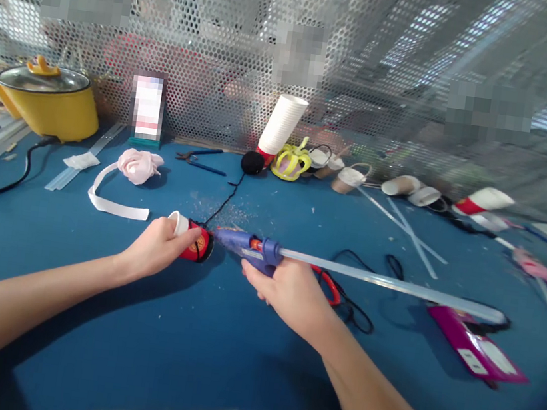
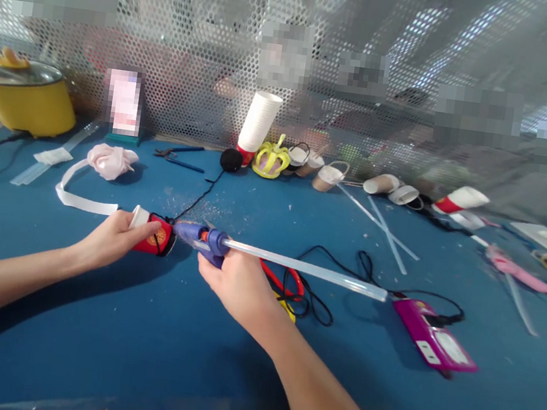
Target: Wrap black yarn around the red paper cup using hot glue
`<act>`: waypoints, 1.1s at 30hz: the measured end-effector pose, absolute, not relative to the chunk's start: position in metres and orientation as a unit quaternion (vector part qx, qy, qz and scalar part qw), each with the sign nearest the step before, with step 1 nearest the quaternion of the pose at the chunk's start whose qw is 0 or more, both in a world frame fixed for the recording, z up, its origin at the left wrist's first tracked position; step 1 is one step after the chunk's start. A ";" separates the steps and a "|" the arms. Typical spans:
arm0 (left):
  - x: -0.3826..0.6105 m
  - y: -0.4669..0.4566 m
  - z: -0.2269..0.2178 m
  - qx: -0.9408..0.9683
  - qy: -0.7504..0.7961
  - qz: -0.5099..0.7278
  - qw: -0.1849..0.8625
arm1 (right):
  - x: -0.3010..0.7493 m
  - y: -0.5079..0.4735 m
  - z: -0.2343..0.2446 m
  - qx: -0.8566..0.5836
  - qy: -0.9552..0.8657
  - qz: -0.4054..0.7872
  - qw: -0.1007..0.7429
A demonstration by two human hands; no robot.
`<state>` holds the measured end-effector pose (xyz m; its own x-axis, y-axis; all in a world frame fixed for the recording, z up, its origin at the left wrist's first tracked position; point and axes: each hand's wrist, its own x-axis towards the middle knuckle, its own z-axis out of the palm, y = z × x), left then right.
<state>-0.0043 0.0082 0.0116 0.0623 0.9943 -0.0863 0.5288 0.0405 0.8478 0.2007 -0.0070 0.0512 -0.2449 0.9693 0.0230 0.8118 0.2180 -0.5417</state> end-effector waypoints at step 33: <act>-0.007 0.013 0.011 0.586 0.600 0.333 0.431 | 0.202 -0.011 0.056 -0.580 -0.759 0.229 0.187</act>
